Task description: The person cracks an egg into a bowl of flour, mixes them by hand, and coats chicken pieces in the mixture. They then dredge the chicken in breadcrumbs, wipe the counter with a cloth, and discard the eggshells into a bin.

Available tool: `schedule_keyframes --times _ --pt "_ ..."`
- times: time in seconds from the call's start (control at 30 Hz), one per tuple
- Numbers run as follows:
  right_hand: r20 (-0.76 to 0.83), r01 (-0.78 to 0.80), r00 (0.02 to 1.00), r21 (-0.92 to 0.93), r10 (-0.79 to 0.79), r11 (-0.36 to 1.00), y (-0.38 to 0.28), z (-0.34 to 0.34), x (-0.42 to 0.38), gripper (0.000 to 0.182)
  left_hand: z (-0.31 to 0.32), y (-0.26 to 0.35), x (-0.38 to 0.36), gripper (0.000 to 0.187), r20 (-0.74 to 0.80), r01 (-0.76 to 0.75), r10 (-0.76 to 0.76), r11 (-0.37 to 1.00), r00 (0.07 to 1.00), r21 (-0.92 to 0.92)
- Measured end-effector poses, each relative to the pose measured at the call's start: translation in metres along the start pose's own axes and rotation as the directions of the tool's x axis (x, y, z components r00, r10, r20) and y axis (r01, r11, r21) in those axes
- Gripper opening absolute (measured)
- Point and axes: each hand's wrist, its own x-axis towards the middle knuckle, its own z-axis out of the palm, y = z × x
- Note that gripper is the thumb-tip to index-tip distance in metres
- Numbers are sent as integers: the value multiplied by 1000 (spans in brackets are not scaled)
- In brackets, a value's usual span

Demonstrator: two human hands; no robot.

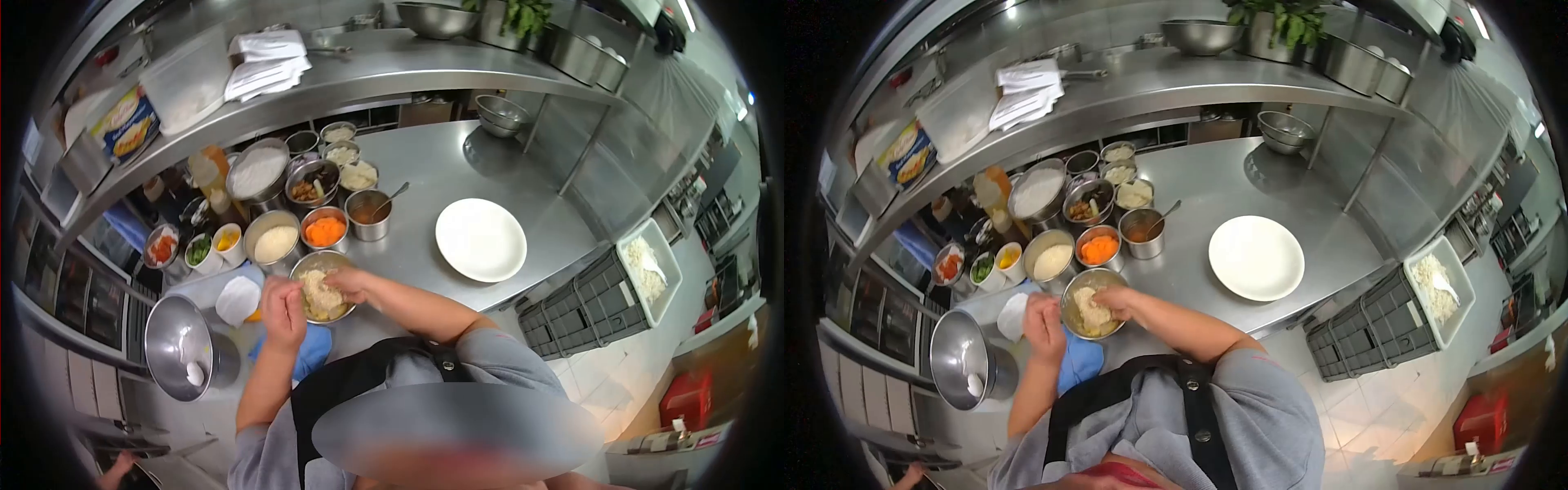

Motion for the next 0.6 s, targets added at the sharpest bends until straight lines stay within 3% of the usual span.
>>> schedule_keyframes --times 0.03,0.07,0.13,0.17,0.2,0.27,0.37,0.43,0.5,0.6 --pt "11 4 1000 -11 -4 1000 -1 -1 -1 29 5 21 35 10 -55 -54 52 998 997 -35" --pt "23 7 1000 -23 -6 1000 -2 -2 -1 28 8 34 69 12 -27 -226 225 974 974 -34" --pt "51 -2 999 19 1 1000 -3 -4 -1 28 21 68 149 18 3 -564 565 825 825 42" --pt "67 -17 998 71 12 997 -2 -5 -2 28 29 85 182 20 134 -582 567 801 813 140" --pt "86 -35 996 121 25 992 -3 -7 -2 28 50 97 217 19 117 -588 579 769 807 253" --pt "81 -51 996 195 36 979 -9 -2 -10 27 92 106 287 13 133 -599 589 742 797 300" --pt "176 -47 984 233 5 971 -11 -6 -13 27 158 93 369 31 175 -461 433 748 884 477" --pt "262 -21 964 220 -38 975 -14 -10 -19 28 197 65 409 41 190 -277 204 761 961 586" --pt "336 14 938 200 -82 980 -21 -12 -34 31 226 33 430 39 262 -225 51 682 964 696" --pt "325 23 943 150 -71 988 -22 -20 -39 30 237 -3 458 37 396 -101 -149 834 906 543"
